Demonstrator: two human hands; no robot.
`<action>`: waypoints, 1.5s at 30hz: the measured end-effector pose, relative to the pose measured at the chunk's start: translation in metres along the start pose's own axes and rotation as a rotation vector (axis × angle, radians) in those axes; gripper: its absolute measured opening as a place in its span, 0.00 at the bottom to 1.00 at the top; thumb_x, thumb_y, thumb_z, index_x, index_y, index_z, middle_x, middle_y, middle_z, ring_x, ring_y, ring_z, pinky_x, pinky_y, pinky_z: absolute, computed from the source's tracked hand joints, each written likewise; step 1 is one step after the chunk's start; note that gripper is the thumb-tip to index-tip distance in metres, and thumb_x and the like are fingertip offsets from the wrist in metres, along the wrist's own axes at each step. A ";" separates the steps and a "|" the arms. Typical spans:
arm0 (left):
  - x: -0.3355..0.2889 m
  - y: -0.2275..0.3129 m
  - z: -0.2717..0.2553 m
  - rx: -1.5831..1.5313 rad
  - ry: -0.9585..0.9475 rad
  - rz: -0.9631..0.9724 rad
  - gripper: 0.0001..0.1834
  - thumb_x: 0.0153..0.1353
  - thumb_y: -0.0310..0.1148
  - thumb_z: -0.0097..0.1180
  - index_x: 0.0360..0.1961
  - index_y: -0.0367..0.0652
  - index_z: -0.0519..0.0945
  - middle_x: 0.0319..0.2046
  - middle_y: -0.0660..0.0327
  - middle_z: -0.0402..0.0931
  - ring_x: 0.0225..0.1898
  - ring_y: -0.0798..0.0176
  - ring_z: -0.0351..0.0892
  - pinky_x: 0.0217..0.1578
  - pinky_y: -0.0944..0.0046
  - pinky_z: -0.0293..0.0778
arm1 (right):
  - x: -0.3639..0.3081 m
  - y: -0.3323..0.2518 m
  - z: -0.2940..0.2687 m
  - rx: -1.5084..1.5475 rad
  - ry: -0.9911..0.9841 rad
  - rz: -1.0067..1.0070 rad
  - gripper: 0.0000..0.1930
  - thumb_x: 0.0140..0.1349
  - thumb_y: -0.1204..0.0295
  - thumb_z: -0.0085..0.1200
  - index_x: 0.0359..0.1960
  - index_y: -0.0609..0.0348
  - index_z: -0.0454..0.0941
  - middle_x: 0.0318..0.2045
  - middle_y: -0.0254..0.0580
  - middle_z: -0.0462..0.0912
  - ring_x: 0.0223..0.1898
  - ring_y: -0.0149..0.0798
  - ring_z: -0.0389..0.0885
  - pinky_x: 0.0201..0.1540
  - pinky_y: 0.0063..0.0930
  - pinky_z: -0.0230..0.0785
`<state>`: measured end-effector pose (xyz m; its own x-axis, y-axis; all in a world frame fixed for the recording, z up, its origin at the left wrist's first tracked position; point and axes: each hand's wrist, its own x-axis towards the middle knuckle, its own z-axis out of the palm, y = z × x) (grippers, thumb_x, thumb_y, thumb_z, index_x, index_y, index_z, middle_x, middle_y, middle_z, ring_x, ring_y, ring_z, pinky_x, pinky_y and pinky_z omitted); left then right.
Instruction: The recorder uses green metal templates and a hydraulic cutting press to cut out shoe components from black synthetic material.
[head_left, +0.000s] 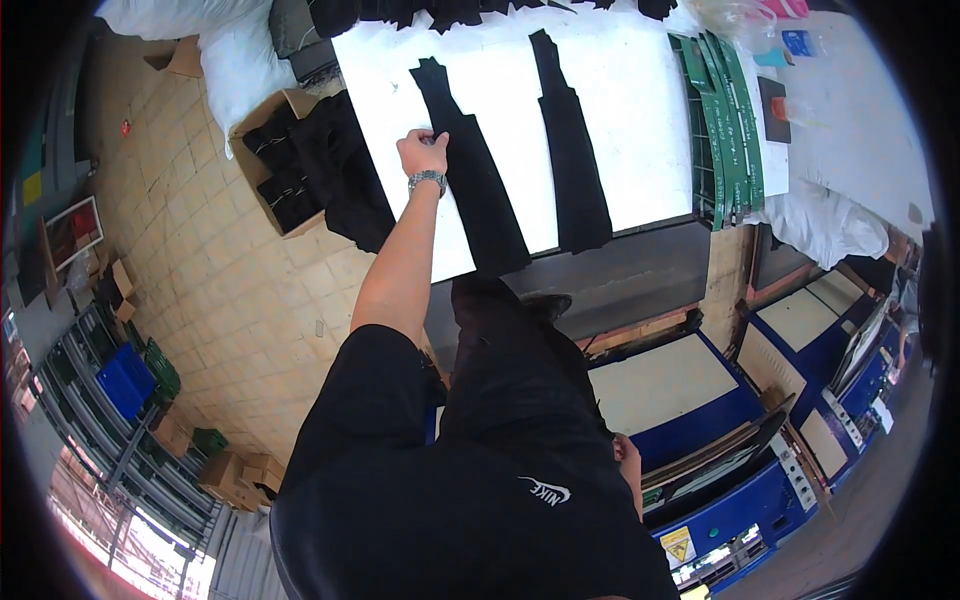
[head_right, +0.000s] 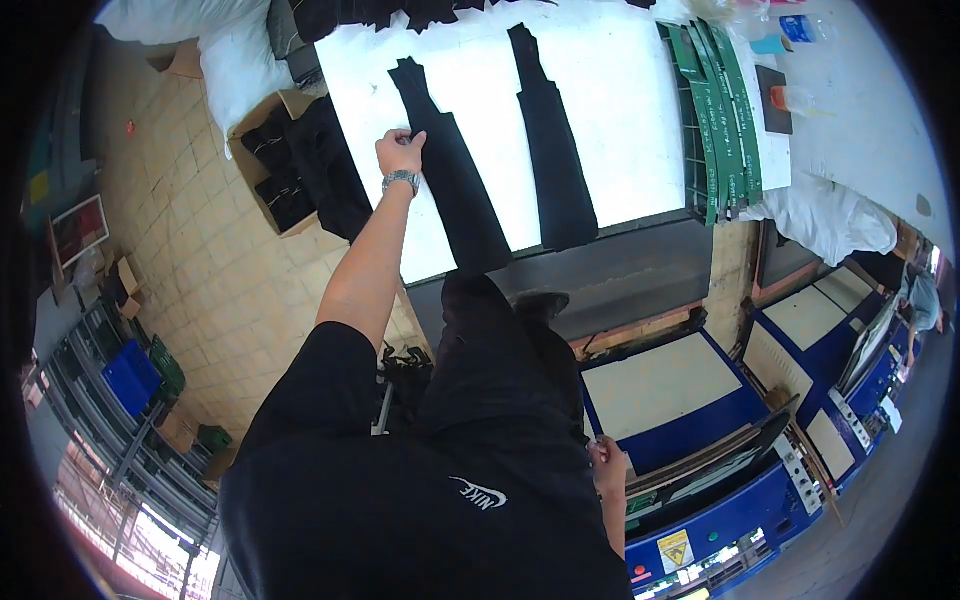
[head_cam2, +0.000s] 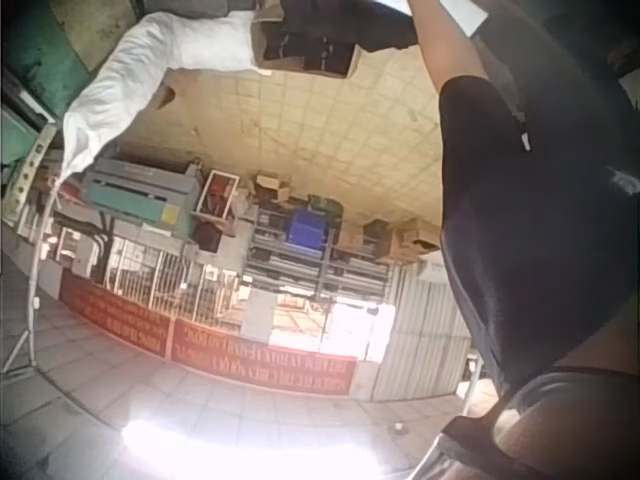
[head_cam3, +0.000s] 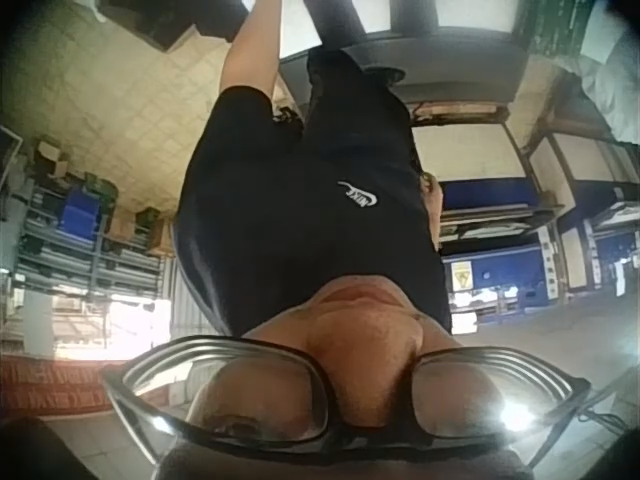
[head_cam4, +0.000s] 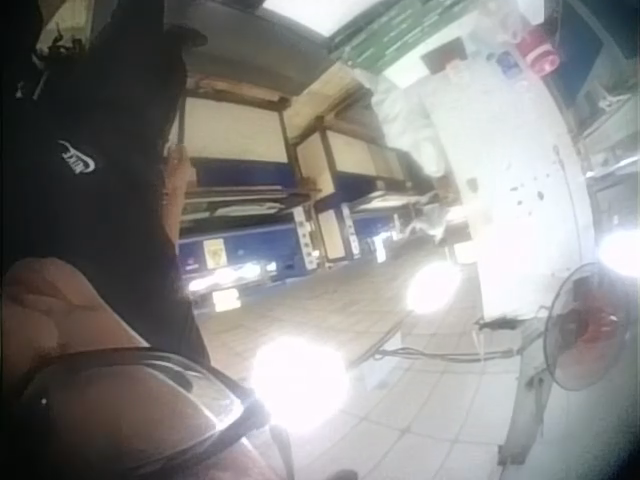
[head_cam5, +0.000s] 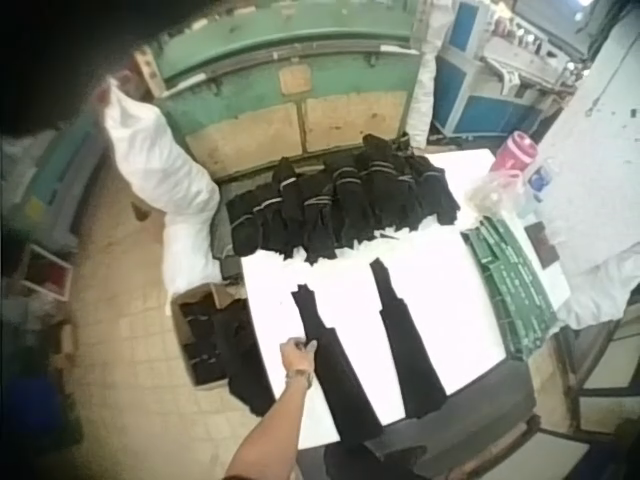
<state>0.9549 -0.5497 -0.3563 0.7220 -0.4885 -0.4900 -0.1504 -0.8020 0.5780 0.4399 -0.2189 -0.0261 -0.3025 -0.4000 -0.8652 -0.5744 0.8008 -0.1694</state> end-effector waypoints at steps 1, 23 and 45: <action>0.001 -0.001 0.001 0.002 0.001 0.003 0.19 0.53 0.41 0.74 0.41 0.43 0.83 0.44 0.55 0.72 0.42 0.52 0.79 0.49 0.56 0.76 | -0.002 0.002 0.000 0.004 -0.001 -0.001 0.16 0.69 0.69 0.59 0.52 0.68 0.78 0.32 0.40 0.86 0.32 0.27 0.82 0.38 0.21 0.74; 0.004 -0.004 0.015 -0.230 -0.002 0.087 0.14 0.61 0.37 0.65 0.44 0.41 0.86 0.37 0.58 0.86 0.39 0.58 0.85 0.45 0.60 0.78 | -0.011 -0.040 0.032 -0.065 0.097 -0.059 0.15 0.67 0.71 0.60 0.52 0.65 0.79 0.34 0.39 0.86 0.34 0.28 0.82 0.41 0.22 0.74; -0.198 0.053 0.104 0.355 -1.196 0.761 0.13 0.71 0.37 0.56 0.49 0.41 0.81 0.25 0.62 0.78 0.18 0.66 0.79 0.17 0.70 0.72 | -0.114 0.174 0.139 0.490 1.558 0.579 0.14 0.62 0.71 0.61 0.48 0.62 0.80 0.43 0.51 0.79 0.48 0.56 0.78 0.52 0.44 0.71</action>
<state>0.7334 -0.5314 -0.2961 -0.5601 -0.6702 -0.4869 -0.5146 -0.1792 0.8385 0.4797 0.0281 -0.0230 -0.9298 0.1815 0.3203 0.0417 0.9163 -0.3983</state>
